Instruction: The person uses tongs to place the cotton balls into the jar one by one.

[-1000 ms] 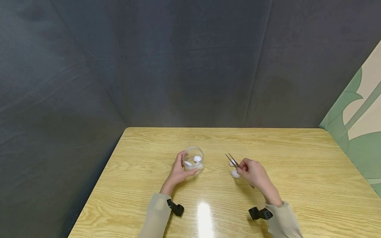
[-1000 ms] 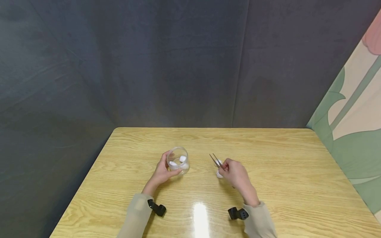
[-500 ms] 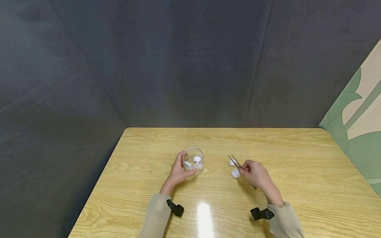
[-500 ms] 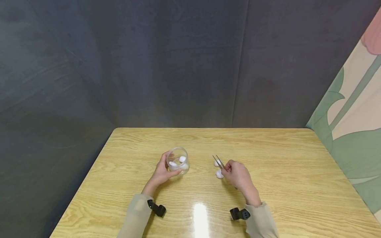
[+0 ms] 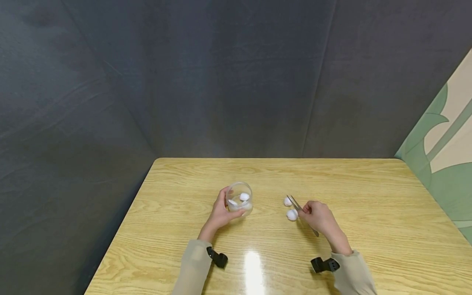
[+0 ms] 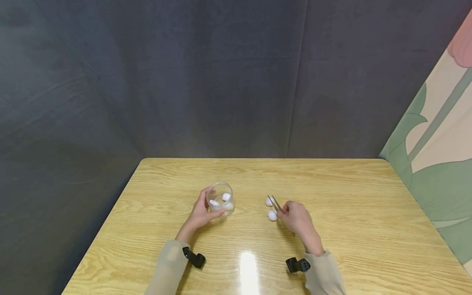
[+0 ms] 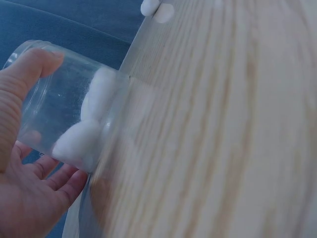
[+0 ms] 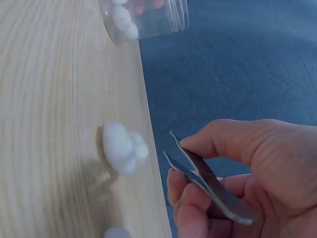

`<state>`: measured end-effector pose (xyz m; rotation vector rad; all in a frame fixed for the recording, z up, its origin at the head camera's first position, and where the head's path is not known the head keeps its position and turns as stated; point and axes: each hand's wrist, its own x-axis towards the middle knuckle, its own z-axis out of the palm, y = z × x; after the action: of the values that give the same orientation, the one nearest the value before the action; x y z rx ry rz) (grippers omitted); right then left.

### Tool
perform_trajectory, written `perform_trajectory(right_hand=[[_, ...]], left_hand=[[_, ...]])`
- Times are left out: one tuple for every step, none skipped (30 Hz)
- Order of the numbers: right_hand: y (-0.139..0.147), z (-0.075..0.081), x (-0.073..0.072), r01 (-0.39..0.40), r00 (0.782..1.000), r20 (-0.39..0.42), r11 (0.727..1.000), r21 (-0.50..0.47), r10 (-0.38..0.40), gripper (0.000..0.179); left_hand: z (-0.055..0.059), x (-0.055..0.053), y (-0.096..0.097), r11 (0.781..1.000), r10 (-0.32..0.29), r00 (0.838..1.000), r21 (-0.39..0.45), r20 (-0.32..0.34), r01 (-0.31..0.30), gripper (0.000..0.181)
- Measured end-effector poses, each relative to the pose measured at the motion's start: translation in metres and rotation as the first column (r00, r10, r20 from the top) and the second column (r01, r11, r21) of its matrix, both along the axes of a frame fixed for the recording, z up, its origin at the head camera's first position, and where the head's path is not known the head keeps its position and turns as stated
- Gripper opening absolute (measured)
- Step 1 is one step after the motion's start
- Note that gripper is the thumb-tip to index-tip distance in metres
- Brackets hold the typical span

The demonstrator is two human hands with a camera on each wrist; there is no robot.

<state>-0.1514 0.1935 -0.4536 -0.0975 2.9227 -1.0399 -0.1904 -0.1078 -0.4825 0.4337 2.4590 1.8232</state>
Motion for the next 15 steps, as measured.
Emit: perform_trajectory(right_hand=[[0.0002,-0.0006,0.0,0.002,1.0,0.006,1.0,0.001,-0.002,0.02],[0.0004,-0.0013,-0.0001,0.006,1.0,0.014,1.0,0.003,-0.006,0.02],[0.0007,-0.002,-0.0003,0.006,1.0,0.019,1.0,0.003,-0.006,0.021],[0.001,-0.0029,-0.0007,0.008,1.0,0.023,1.0,0.004,-0.008,0.021],[0.0011,-0.0035,-0.0008,0.009,1.0,0.028,1.0,0.006,-0.01,0.021],[0.0014,-0.0042,-0.0011,0.011,0.999,0.03,1.0,0.007,-0.011,0.021],[0.0015,-0.0049,-0.0011,0.011,0.999,0.032,1.0,0.007,-0.012,0.021],[0.0016,-0.0054,-0.0012,0.013,0.999,0.034,1.0,0.008,-0.013,0.022],[0.0017,-0.0057,-0.0014,0.013,0.999,0.034,1.0,0.009,-0.014,0.022],[0.0017,-0.0061,-0.0014,0.017,0.999,0.036,1.0,0.012,-0.017,0.021],[0.0016,-0.0063,-0.0014,0.02,0.999,0.039,1.0,0.013,-0.02,0.021],[0.0016,-0.0066,-0.0015,0.021,0.999,0.04,1.0,0.014,-0.022,0.022],[0.0015,-0.0068,-0.0014,0.025,0.999,0.045,1.0,0.014,-0.025,0.022],[0.0016,-0.007,-0.0016,0.025,0.999,0.046,1.0,0.014,-0.025,0.022],[0.0015,-0.0073,-0.0018,0.026,0.998,0.049,1.0,0.014,-0.027,0.022]], left_hand=[[0.0,-0.0003,0.0001,1.0,0.0,1.0,0.0,-0.002,0.0,0.08],[0.0,-0.0004,0.0001,1.0,-0.002,1.0,0.0,-0.005,0.002,0.08],[0.0,-0.0005,0.0001,1.0,-0.003,1.0,0.0,-0.007,0.003,0.079],[0.0,-0.0005,0.0002,1.0,-0.004,1.0,0.002,-0.009,0.004,0.079],[0.0,-0.0006,0.0002,1.0,-0.004,1.0,0.003,-0.009,0.004,0.079],[0.0001,-0.0007,0.0002,1.0,-0.005,1.0,0.005,-0.008,0.005,0.079],[0.0,-0.0007,0.0003,1.0,-0.005,1.0,0.006,-0.008,0.005,0.079],[0.0,-0.0006,0.0003,1.0,-0.005,1.0,0.008,-0.007,0.005,0.079],[0.0001,-0.0005,0.0003,1.0,-0.004,1.0,0.009,-0.005,0.004,0.079],[0.0001,-0.0005,0.0003,1.0,-0.004,1.0,0.009,-0.005,0.004,0.079],[0.0002,-0.0004,0.0004,1.0,-0.002,1.0,0.009,-0.004,0.002,0.079],[0.0001,-0.0003,0.0004,1.0,-0.002,1.0,0.008,-0.004,0.002,0.079],[0.0001,-0.0002,0.0005,1.0,0.0,1.0,0.008,-0.004,0.0,0.079],[-0.0001,-0.0002,0.0005,1.0,0.001,1.0,0.007,-0.005,-0.001,0.079],[0.0,0.0,0.0005,1.0,0.001,1.0,0.006,-0.005,-0.001,0.079]])
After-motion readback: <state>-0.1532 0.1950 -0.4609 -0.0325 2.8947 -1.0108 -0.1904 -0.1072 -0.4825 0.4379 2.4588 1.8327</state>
